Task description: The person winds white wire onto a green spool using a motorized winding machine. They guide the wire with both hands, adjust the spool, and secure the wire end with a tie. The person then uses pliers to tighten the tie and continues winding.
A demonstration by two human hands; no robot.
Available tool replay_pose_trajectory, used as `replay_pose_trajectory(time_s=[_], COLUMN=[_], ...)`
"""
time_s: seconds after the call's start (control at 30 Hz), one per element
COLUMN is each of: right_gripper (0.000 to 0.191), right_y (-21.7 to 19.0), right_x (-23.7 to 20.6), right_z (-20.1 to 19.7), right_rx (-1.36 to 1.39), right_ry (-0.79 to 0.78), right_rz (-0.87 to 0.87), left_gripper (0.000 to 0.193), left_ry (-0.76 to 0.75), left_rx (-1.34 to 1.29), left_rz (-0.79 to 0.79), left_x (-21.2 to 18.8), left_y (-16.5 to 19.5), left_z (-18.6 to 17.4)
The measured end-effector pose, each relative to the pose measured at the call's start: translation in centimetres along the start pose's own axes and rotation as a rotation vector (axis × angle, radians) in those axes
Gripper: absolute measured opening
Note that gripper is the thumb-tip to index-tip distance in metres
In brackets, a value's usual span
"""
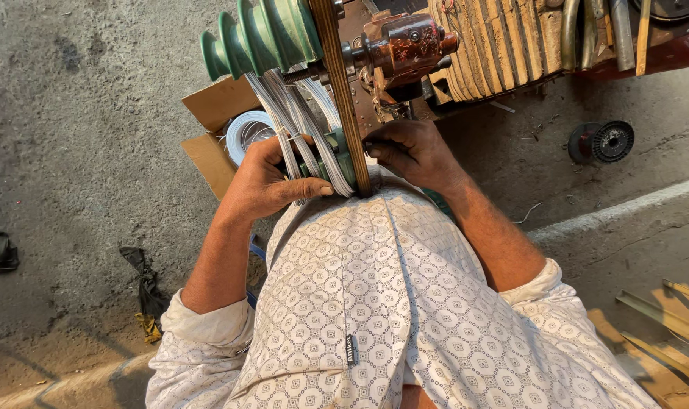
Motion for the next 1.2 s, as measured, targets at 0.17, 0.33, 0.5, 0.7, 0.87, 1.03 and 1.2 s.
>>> replay_pose_trajectory(time_s=[0.17, 0.33, 0.5, 0.7, 0.87, 1.03, 1.2], right_gripper=[0.035, 0.015, 0.018, 0.029, 0.023, 0.024, 0.038], right_y=[1.2, 1.0, 0.7, -0.2, -0.6, -0.7, 1.9], right_x=[0.5, 0.6, -0.2, -0.4, 0.2, -0.2, 0.1], right_z=[0.8, 0.6, 0.7, 0.0, -0.1, 0.3, 2.0], right_rx=[0.098, -0.021, -0.298, -0.16, -0.267, -0.107, 0.137], right_ry=[-0.045, 0.056, -0.267, -0.162, -0.238, -0.071, -0.087], right_rz=[0.252, 0.119, 0.177, 0.119, 0.154, -0.031, 0.069], left_gripper=[0.048, 0.049, 0.049, 0.05, 0.05, 0.05, 0.051], left_ry=[-0.023, 0.004, 0.035, 0.027, 0.028, 0.003, 0.009], left_rx=[-0.046, -0.052, 0.027, 0.001, -0.029, -0.033, 0.104], left_rz=[0.045, 0.013, -0.02, -0.01, -0.014, 0.02, 0.077], left_x=[-0.1, -0.1, 0.0, -0.1, 0.0, -0.1, -0.2], left_y=[-0.1, -0.3, -0.4, -0.5, -0.5, 0.0, 0.7], left_z=[0.1, 0.1, 0.1, 0.0, 0.0, 0.1, 0.2])
Point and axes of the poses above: each hand's wrist, its own x-axis towards the middle knuckle, its own z-axis out of the palm, y = z × x, the point moved 3 cm from there along x, towards the middle knuckle, and after that the axes turned 14 degrees about -y, right-handed, at the moved point
